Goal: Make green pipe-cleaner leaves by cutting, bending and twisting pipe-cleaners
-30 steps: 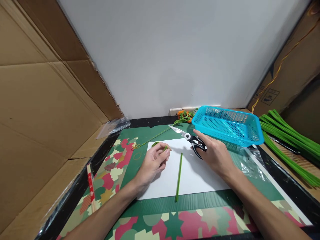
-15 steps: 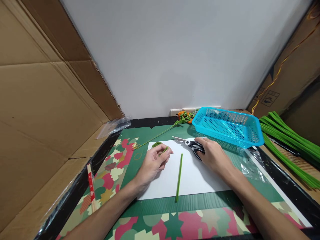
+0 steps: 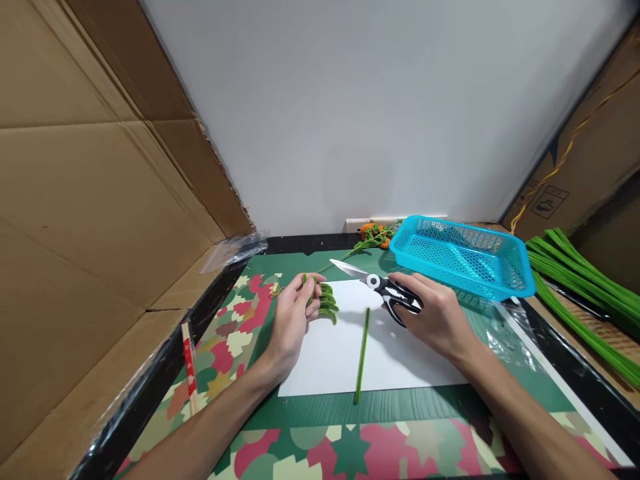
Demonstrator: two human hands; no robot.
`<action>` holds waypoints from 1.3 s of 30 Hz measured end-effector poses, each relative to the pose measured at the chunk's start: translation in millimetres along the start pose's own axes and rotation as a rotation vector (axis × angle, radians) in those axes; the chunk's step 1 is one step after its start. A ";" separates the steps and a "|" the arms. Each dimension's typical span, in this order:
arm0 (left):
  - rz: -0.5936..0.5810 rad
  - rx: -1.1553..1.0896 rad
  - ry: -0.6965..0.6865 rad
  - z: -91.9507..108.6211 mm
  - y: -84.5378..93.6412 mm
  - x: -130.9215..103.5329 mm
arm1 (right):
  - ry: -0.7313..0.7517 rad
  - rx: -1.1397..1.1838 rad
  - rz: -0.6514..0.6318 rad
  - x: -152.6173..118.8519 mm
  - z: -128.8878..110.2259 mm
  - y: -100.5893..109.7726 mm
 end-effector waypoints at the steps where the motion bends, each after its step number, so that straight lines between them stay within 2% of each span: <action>1: 0.012 0.001 -0.007 -0.1 1.3 1.2 | 0.024 0.011 0.001 -0.5 -1.6 0.4; 8: 0.028 0.020 -0.058 1.0 0.4 -0.2 | 0.166 0.008 -0.072 -4.9 -9.9 -5.0; 14: -0.023 0.019 -0.085 2.3 -2.7 -2.7 | 0.155 0.004 -0.095 -6.9 -10.3 -6.2; 31: -0.020 0.061 -0.126 -0.1 -0.7 0.0 | 0.123 -0.023 -0.154 -8.1 -5.8 -5.4; 35: -0.024 0.064 -0.134 0.6 -0.9 0.1 | 0.075 0.080 -0.196 -5.8 -9.4 -3.2; 39: -0.014 0.099 -0.153 2.5 -0.5 0.0 | -0.017 0.326 -0.325 1.1 -15.9 2.9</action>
Point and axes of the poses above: each hand's wrist, its own x-axis towards the middle knuckle, its own y-axis out of the back of the hand, z = x × y, the point moved 2 cm from there along x, towards the middle knuckle, and after that the axes turned 3 degrees about -x, right-handed, at the moved point
